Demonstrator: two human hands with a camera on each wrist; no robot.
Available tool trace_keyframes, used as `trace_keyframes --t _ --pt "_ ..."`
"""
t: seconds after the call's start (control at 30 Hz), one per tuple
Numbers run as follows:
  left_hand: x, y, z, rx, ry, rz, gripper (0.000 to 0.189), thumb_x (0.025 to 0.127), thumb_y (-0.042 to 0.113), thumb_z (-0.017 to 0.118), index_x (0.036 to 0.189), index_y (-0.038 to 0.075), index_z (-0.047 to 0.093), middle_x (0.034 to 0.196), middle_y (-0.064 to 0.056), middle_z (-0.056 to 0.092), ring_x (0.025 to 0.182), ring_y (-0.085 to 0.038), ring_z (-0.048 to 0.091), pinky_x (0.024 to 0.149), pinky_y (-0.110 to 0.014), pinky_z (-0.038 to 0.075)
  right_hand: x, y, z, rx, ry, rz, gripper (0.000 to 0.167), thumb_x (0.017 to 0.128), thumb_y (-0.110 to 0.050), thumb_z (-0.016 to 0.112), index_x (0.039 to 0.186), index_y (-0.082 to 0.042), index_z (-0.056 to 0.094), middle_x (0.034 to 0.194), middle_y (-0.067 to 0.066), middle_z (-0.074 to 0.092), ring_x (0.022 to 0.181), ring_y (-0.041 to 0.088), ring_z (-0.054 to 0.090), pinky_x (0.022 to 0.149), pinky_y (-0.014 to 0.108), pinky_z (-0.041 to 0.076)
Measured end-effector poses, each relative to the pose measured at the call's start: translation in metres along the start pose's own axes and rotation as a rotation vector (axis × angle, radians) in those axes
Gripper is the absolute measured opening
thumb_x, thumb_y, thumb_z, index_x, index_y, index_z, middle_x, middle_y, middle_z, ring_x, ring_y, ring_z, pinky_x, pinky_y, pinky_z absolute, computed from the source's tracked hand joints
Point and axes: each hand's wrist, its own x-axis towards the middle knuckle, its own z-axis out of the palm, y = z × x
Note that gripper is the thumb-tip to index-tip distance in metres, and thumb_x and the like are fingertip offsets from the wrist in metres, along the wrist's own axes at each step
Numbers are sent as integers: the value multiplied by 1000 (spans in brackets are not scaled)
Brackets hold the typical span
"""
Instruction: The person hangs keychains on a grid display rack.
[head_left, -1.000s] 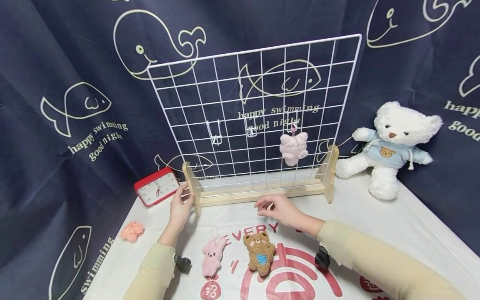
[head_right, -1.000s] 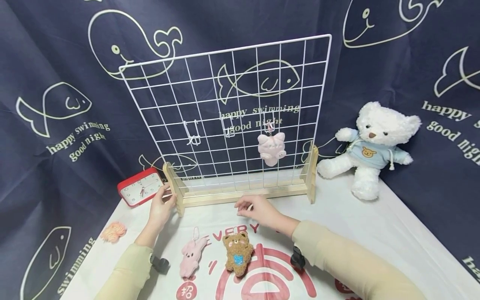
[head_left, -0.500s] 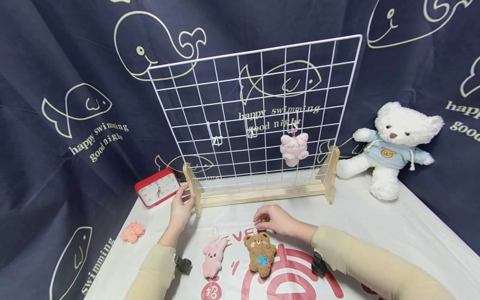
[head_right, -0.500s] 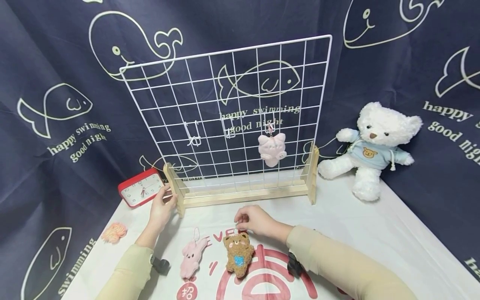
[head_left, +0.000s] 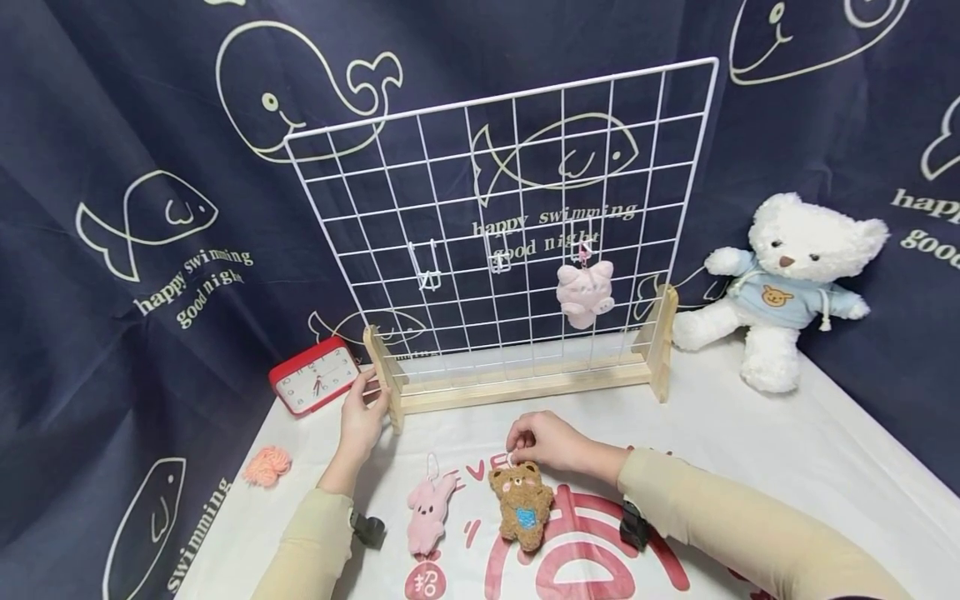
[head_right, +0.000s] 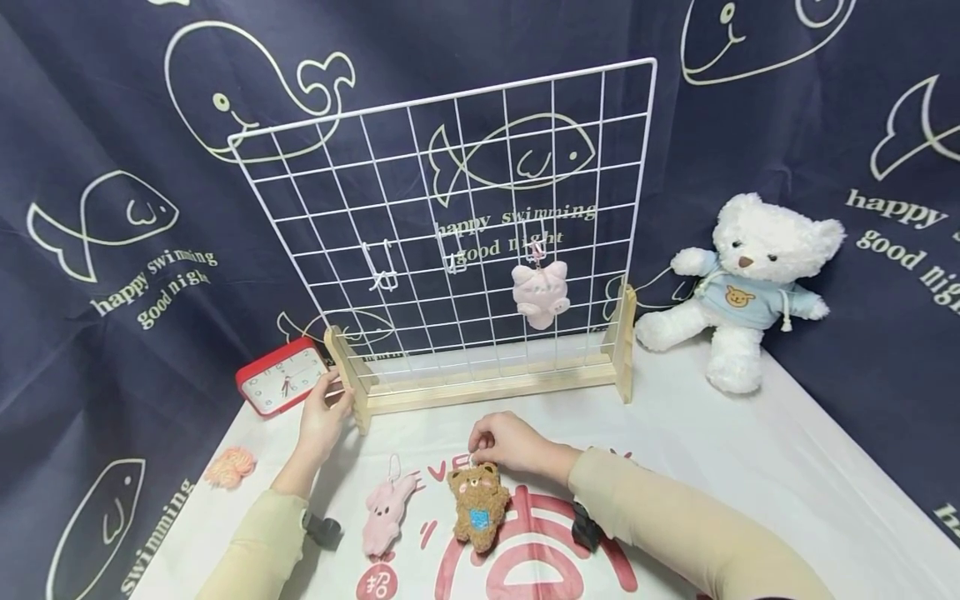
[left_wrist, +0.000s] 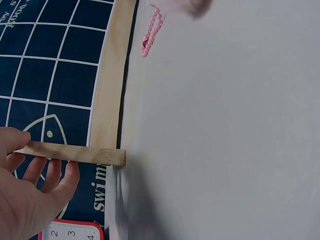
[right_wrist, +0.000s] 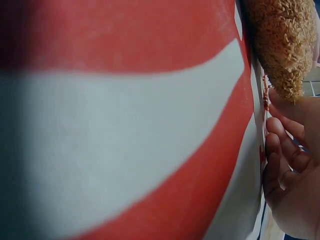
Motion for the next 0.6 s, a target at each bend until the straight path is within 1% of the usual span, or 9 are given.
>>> trace_keyframes --t 0.13,0.37,0.53,0.6 --pt "0 0 0 3 -1 -6 44 99 3 63 141 0 53 125 -30 60 119 -46 57 106 -55 46 1 0 1 -25 -1 3 11 84 -4 81 84 -11 73 73 -13 57 68 0 53 65 22 50" --pt "0 -1 0 -4 2 2 44 98 0 63 141 1 53 125 -30 60 118 -45 58 106 -55 46 1 -6 0 -44 -11 10 16 84 -3 81 79 -13 70 71 -12 55 67 1 52 63 22 49" --pt "0 0 0 -8 -1 5 44 98 0 63 141 0 53 125 -30 61 118 -46 58 106 -55 46 2 -8 1 -78 -21 23 18 87 -4 78 77 -14 66 70 -12 53 66 1 49 62 22 46" --pt "0 1 -1 -12 -1 4 44 98 0 63 141 0 53 124 -30 61 118 -46 57 107 -55 45 3 -9 1 -105 -28 13 20 88 -5 76 76 -15 64 71 -12 51 66 1 47 61 23 45"
